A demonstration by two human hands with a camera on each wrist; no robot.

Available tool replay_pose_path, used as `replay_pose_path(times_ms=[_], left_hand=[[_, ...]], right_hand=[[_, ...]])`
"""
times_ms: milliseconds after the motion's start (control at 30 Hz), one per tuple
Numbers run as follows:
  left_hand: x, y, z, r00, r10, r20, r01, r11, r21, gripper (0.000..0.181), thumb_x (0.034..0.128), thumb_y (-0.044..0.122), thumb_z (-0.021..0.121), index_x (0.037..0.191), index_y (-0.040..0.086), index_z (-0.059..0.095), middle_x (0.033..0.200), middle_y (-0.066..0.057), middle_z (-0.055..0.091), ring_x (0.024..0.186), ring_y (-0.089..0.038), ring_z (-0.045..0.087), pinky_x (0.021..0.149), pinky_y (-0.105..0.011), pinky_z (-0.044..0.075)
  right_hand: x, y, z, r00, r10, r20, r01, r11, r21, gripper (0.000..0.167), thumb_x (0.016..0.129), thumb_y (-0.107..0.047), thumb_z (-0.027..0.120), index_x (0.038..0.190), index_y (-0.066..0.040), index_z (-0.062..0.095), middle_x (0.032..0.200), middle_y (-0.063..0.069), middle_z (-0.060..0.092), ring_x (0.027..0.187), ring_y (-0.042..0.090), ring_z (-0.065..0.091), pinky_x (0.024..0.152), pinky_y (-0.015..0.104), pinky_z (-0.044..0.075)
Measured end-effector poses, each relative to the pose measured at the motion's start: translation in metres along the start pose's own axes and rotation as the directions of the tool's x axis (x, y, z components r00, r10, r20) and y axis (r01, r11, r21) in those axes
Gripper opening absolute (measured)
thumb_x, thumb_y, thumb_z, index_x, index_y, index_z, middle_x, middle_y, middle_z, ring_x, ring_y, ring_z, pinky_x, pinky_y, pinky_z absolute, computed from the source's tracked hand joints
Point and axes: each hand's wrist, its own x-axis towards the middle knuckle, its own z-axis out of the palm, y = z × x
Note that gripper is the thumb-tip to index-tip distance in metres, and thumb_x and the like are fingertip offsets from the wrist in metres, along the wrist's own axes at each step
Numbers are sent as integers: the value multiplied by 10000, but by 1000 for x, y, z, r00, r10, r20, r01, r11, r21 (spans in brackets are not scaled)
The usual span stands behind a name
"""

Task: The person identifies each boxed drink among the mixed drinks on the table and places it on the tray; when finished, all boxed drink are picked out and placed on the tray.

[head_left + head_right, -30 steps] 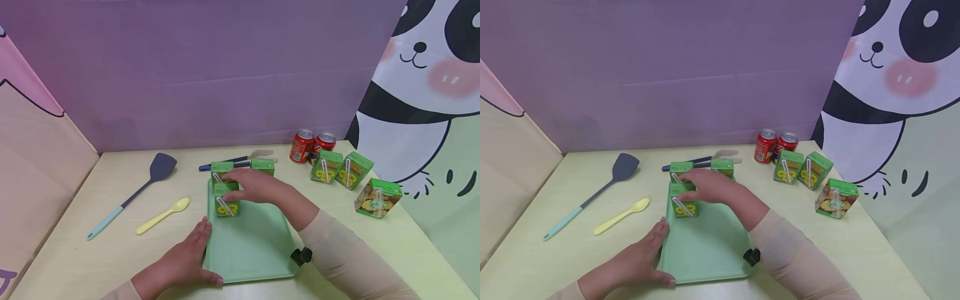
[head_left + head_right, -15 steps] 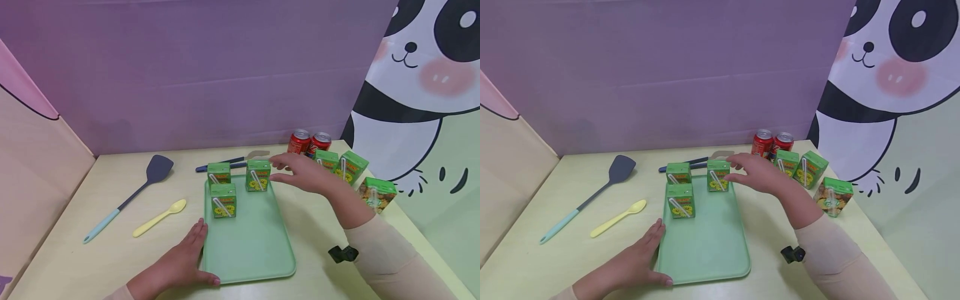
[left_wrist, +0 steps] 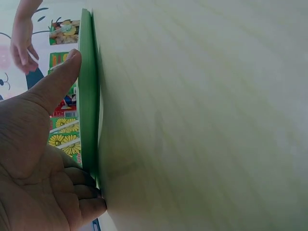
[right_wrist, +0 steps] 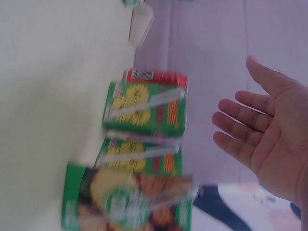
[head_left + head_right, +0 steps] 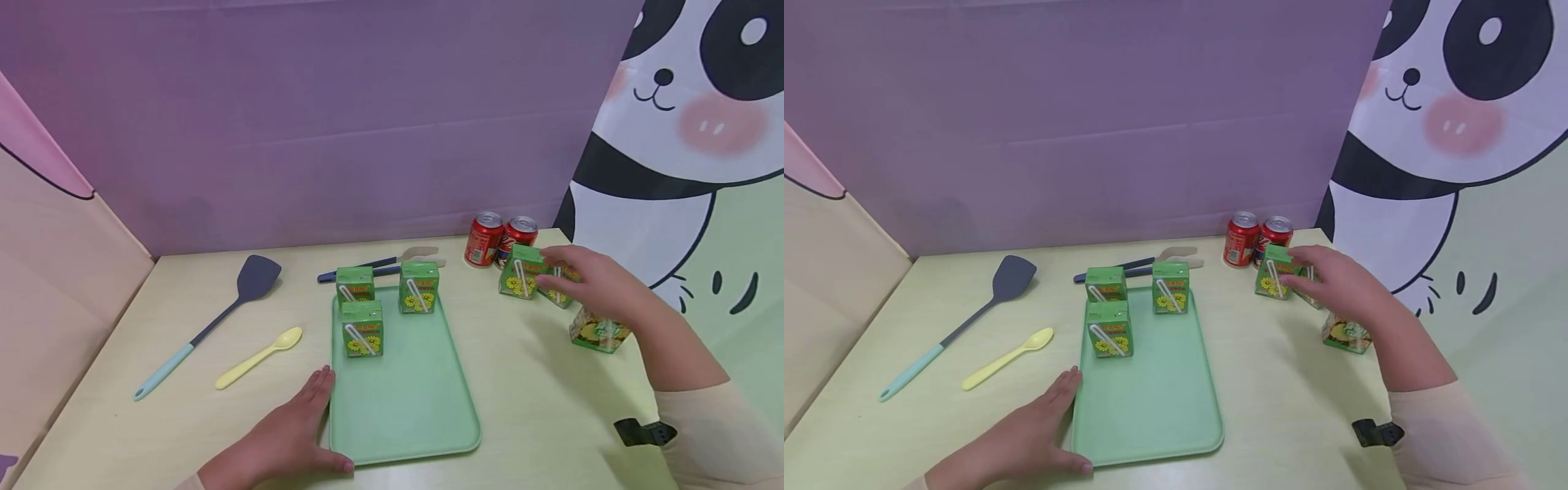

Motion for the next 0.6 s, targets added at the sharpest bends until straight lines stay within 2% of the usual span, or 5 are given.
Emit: replay_pose_path(times_ms=[200,433,600], left_hand=[[0,2,-2,1000,-9,11,9,1000,-2,1397,572,835,694,1582,74,101,1656,-95,104,1522,-274,122,1142,-538,314],[0,2,-2,1000,-18,21,18,1000,15,1396,574,844,682,1584,83,92,1657,-90,101,1522,-270,123,1140,-536,320],[0,3,-3,999,-19,30,18,1000,18,1388,584,838,684,1583,77,95,1658,-84,93,1523,-272,115,1144,-541,310]], right_hand=[[-14,33,-2,998,65,-12,-65,997,-38,775,922,-570,583,1432,-5,435,1425,283,447,1338,496,327,1036,715,292],[-24,65,2,994,109,27,-108,993,-38,811,929,-522,608,1426,80,388,1392,361,430,1272,541,375,983,720,340],[-28,81,7,982,167,86,-168,986,2,926,890,-577,629,1447,99,329,1394,374,416,1247,543,413,954,696,399]])
